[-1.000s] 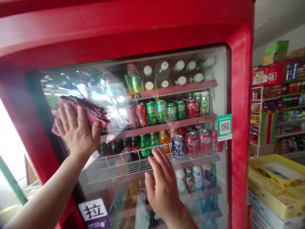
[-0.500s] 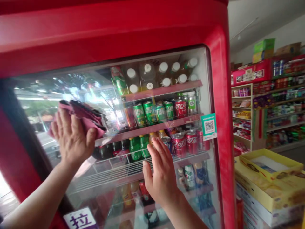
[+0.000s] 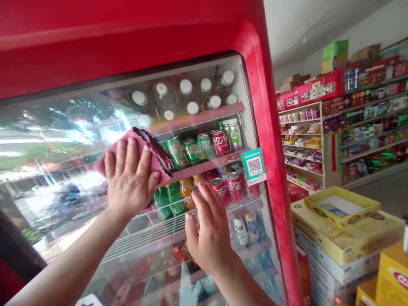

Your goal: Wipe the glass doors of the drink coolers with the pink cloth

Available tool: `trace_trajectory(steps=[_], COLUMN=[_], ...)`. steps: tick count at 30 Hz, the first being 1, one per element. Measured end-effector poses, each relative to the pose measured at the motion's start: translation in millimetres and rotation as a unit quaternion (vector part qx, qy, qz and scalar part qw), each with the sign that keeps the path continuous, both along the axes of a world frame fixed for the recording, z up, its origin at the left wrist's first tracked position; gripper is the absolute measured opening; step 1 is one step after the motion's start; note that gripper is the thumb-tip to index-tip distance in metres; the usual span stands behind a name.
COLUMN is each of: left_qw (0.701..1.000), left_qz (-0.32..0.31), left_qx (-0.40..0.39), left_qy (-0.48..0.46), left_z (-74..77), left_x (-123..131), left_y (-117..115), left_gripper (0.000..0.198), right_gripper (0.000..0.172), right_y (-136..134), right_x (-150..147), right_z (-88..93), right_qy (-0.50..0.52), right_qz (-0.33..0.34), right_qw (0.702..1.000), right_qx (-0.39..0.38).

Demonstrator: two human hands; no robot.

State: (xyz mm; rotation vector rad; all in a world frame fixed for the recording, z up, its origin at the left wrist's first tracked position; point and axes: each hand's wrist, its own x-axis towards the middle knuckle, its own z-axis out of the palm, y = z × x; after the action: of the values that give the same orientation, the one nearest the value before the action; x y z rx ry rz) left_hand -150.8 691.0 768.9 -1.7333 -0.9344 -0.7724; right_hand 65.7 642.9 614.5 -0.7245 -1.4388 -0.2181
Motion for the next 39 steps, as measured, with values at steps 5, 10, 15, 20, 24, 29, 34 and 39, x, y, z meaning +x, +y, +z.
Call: trace_trajectory(steps=[5, 10, 15, 20, 24, 29, 34, 39], left_qw=[0.999, 0.994, 0.987, 0.995, 0.999, 0.997, 0.999, 0.999], left_qz=[-0.002, 0.039, 0.059, 0.041, 0.031, 0.022, 0.029, 0.019], left_qx=[-0.002, 0.036, 0.042, 0.038, 0.007, 0.012, 0.025, 0.005], left_qy=[0.045, -0.093, -0.143, -0.087, 0.004, 0.074, -0.007, -0.039], left_z=[-10.8, 4.3, 12.0, 5.4, -6.1, -7.9, 0.4, 9.6], left_x=[-8.7, -17.8, 23.4, 81.1, 120.8, 114.3, 77.9, 113.0], left_y=[-4.1, -15.4, -6.5, 16.2, 28.9, 26.5, 14.8, 26.4], left_gripper=[0.086, 0.084, 0.084, 0.083, 0.09, 0.088, 0.088, 0.086], right_gripper=[0.056, 0.056, 0.054, 0.054, 0.054, 0.054, 0.057, 0.054], right_y=[0.5, 7.4, 14.2, 14.6, 13.0, 6.2, 2.3, 8.6], right_x=[12.2, 44.6, 75.9, 94.0, 100.2, 108.2, 143.1, 179.2], right_z=[-3.9, -14.5, -18.9, -24.7, -27.9, -23.2, -24.8, -33.5], right_qy=[-0.007, -0.006, -0.001, -0.001, -0.004, 0.0, 0.002, 0.009], right_qz=[0.012, 0.006, 0.001, 0.021, 0.031, 0.045, 0.037, 0.013], right_qw=[1.0, 1.0, 1.0, 1.0, 0.999, 0.999, 0.999, 1.0], right_qx=[-0.007, -0.012, -0.009, -0.021, -0.019, -0.001, 0.002, -0.017])
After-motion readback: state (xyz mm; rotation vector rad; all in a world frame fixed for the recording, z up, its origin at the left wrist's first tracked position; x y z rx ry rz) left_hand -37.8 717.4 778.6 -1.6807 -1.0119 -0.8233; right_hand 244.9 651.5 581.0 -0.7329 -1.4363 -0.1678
